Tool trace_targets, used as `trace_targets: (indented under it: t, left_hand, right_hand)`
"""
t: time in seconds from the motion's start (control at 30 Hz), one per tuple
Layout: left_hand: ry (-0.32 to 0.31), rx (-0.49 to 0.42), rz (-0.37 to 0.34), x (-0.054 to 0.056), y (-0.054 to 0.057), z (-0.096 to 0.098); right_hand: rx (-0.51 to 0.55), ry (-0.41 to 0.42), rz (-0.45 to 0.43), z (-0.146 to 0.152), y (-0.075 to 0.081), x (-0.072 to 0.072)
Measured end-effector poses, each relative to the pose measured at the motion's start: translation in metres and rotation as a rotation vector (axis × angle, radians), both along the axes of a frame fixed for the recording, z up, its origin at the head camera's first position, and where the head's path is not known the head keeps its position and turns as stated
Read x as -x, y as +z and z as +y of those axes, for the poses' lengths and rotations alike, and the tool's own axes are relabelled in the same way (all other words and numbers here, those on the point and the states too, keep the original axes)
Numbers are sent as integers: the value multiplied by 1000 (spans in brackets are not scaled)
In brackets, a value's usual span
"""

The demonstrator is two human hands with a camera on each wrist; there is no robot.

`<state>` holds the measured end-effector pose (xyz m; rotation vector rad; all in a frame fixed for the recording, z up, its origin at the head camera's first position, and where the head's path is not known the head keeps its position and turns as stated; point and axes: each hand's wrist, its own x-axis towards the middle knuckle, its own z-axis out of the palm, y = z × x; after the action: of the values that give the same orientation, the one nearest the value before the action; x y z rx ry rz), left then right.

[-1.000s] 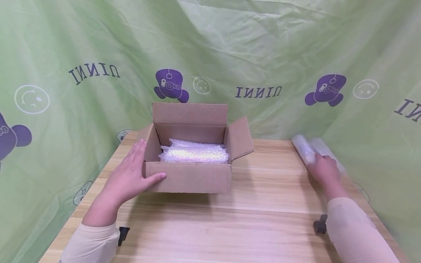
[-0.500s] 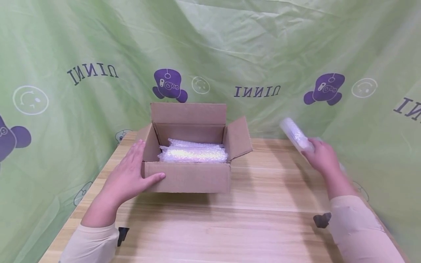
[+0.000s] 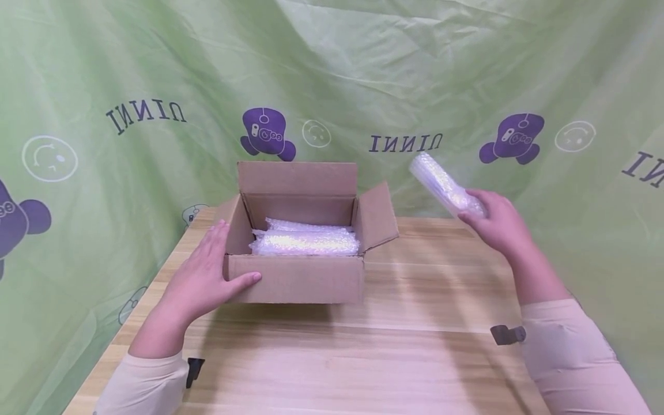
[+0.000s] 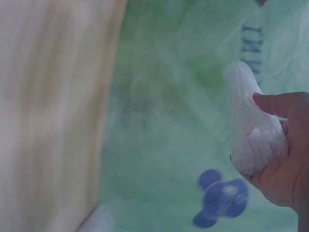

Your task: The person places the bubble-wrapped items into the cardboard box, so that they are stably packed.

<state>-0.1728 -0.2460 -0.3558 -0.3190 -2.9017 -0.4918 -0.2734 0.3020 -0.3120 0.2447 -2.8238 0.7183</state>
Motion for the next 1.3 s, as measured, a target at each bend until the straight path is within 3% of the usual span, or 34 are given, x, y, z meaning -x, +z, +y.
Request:
trace_targets:
  t: [0.27,0.6,0.93,1.3]
  left_hand:
    - [-6,-2,4,1,0,0]
    - [-5,-3,4,1,1,1]
    - [-10,-6,10,1,1,1]
    - [-5,2,12,0,0,0]
  right_hand:
    - [11,94,54,-36,40,-11]
    - [69,232,85,-79,68,-11]
    - [28,361,56,-121,80,-7]
    - [-96,534,23,-167,71,7]
